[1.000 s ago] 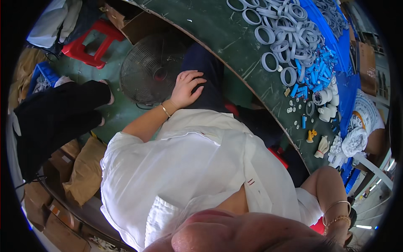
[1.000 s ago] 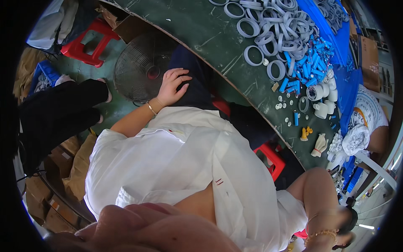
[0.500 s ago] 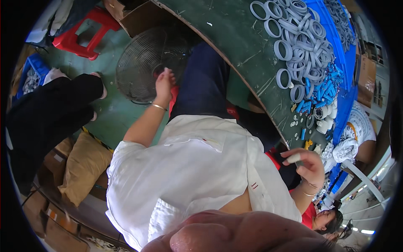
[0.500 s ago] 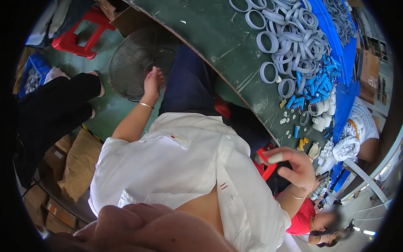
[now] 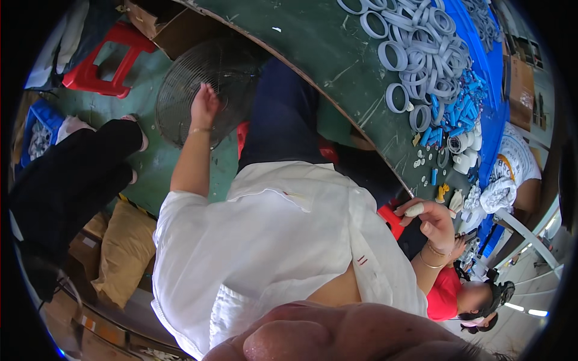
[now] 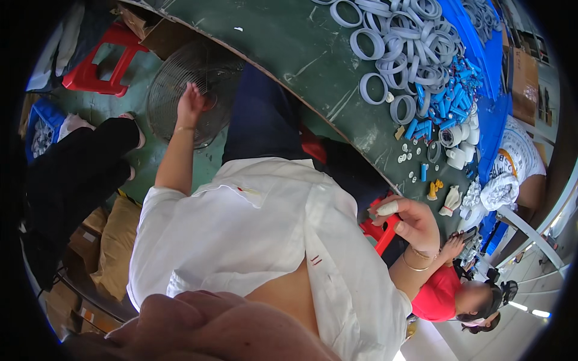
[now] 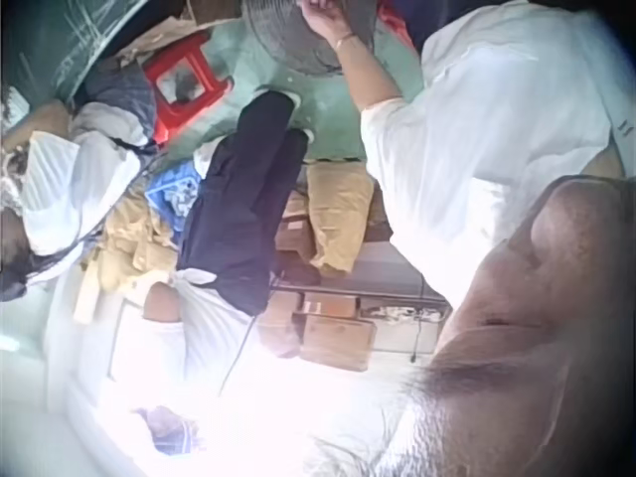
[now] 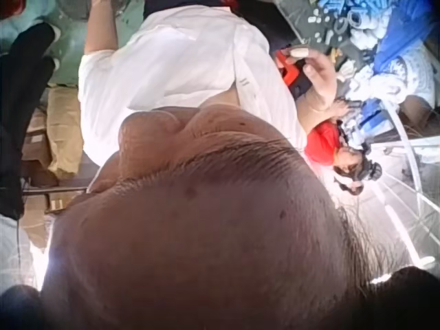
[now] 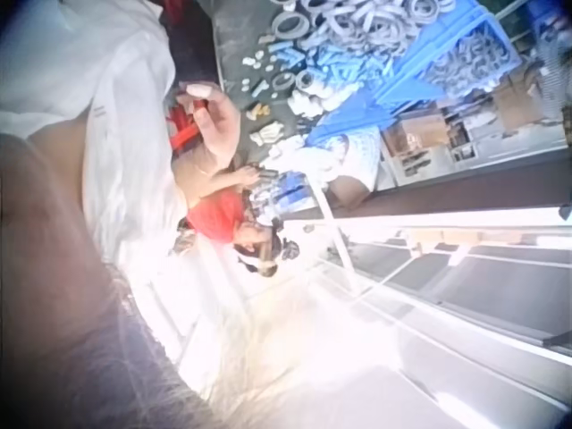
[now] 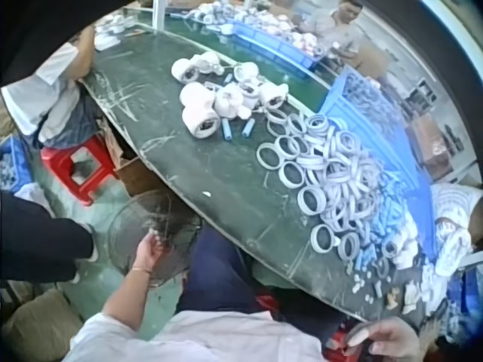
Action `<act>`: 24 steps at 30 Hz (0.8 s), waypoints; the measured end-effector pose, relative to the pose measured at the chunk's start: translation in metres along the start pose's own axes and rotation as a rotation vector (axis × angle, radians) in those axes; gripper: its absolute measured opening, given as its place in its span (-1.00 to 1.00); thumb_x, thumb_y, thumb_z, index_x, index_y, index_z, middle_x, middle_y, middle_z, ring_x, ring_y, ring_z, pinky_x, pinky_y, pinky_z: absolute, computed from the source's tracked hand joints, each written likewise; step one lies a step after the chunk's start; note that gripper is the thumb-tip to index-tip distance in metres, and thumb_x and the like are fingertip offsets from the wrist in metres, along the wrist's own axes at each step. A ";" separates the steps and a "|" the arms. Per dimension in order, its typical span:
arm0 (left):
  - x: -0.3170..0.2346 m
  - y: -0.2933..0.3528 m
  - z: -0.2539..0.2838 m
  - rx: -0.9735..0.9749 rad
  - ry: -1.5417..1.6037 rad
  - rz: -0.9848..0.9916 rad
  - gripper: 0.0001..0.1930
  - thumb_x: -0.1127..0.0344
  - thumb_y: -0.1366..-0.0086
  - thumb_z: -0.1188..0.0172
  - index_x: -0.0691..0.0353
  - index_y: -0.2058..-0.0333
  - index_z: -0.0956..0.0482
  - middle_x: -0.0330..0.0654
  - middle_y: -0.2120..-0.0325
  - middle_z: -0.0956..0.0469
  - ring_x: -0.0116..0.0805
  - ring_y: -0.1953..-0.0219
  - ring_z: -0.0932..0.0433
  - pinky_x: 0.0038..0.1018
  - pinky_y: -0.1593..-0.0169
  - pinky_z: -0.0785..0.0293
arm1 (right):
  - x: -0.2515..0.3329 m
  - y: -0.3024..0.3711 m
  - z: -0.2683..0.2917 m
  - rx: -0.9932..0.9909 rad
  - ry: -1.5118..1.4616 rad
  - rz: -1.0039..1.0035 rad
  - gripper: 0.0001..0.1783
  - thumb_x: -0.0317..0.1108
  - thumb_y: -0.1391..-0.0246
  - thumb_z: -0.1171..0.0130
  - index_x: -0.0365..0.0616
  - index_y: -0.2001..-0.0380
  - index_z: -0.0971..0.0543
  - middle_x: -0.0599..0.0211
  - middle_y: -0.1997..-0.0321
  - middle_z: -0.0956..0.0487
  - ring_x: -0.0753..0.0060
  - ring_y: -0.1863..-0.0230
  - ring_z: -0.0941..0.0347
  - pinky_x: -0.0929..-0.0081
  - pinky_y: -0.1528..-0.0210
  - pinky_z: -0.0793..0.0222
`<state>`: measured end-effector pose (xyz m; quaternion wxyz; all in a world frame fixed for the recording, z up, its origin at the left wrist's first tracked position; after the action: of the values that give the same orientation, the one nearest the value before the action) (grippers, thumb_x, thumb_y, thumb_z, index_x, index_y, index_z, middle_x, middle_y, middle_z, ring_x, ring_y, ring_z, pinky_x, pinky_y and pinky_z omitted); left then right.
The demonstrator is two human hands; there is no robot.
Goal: Assembling small electronic or plastic components on a production line.
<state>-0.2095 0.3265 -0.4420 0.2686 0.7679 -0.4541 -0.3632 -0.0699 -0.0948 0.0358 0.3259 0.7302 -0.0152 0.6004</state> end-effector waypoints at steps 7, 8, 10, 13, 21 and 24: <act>0.059 0.080 0.275 0.194 -2.077 0.527 -0.75 0.15 -0.04 -0.28 0.24 0.57 -0.57 0.02 0.54 -0.58 -0.21 0.50 -0.56 -0.24 0.37 -0.48 | -0.049 0.007 0.008 -0.031 -0.151 -0.080 -0.63 -0.31 -0.20 -0.16 -0.41 0.06 -0.50 0.06 0.09 -0.58 0.28 0.13 -0.55 0.37 0.01 -0.44; 0.066 0.107 0.252 0.292 -2.218 0.526 -0.80 0.21 -0.05 -0.25 0.23 0.46 -0.60 -0.02 0.51 -0.60 -0.25 0.40 -0.58 -0.27 0.33 -0.48 | -0.053 0.011 0.005 -0.074 -0.171 -0.086 -0.63 -0.31 -0.20 -0.16 -0.41 0.06 -0.50 0.08 0.10 -0.58 0.29 0.13 -0.55 0.37 0.00 -0.43; 0.063 0.130 0.232 0.079 -2.015 0.631 -0.79 0.27 -0.09 -0.20 0.19 0.30 -0.62 -0.05 0.45 -0.62 -0.24 0.37 -0.59 -0.26 0.32 -0.50 | -0.059 0.026 0.008 -0.197 -0.144 -0.160 -0.64 -0.32 -0.18 -0.18 -0.36 0.04 -0.51 0.18 0.09 -0.59 0.37 0.09 -0.53 0.40 -0.03 -0.41; 0.047 0.063 0.330 0.435 -2.096 0.330 -0.77 0.26 -0.14 -0.18 0.12 0.21 -0.61 -0.15 0.41 -0.63 -0.27 0.37 -0.58 -0.26 0.39 -0.51 | -0.056 0.010 0.017 -0.059 -0.140 -0.070 -0.70 -0.37 -0.20 -0.14 -0.31 0.05 -0.53 0.27 0.13 -0.59 0.47 0.09 -0.51 0.49 -0.03 -0.40; 0.001 -0.042 0.056 0.298 -1.635 -0.125 -0.81 0.24 -0.34 -0.10 0.12 0.15 -0.58 -0.30 0.54 -0.55 -0.52 0.60 -0.44 -0.54 0.56 -0.35 | -0.066 0.023 0.017 -0.046 0.136 0.045 -0.74 -0.38 -0.18 -0.15 -0.25 0.09 -0.56 0.32 0.22 -0.64 0.55 0.17 -0.53 0.55 0.04 -0.39; 0.014 -0.047 -0.006 0.375 -1.830 -0.286 -0.72 0.24 -0.33 -0.12 0.20 0.03 -0.54 -0.21 0.41 -0.62 -0.49 0.53 -0.52 -0.54 0.50 -0.42 | -0.099 0.036 0.024 -0.121 0.018 0.011 -0.75 -0.35 -0.20 -0.15 -0.24 0.10 -0.57 0.37 0.23 -0.64 0.62 0.20 -0.51 0.60 0.06 -0.38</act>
<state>-0.1768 0.3354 -0.4782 -0.3670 0.2635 -0.4411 -0.7754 -0.0915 -0.1719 -0.0367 0.3663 0.7035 -0.0528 0.6068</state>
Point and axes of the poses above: each hand's wrist, its own y-axis away from the middle knuckle, its own z-axis out of the back of the hand, x = y × z, the point moved 9 cm from there along -y, towards the middle knuckle
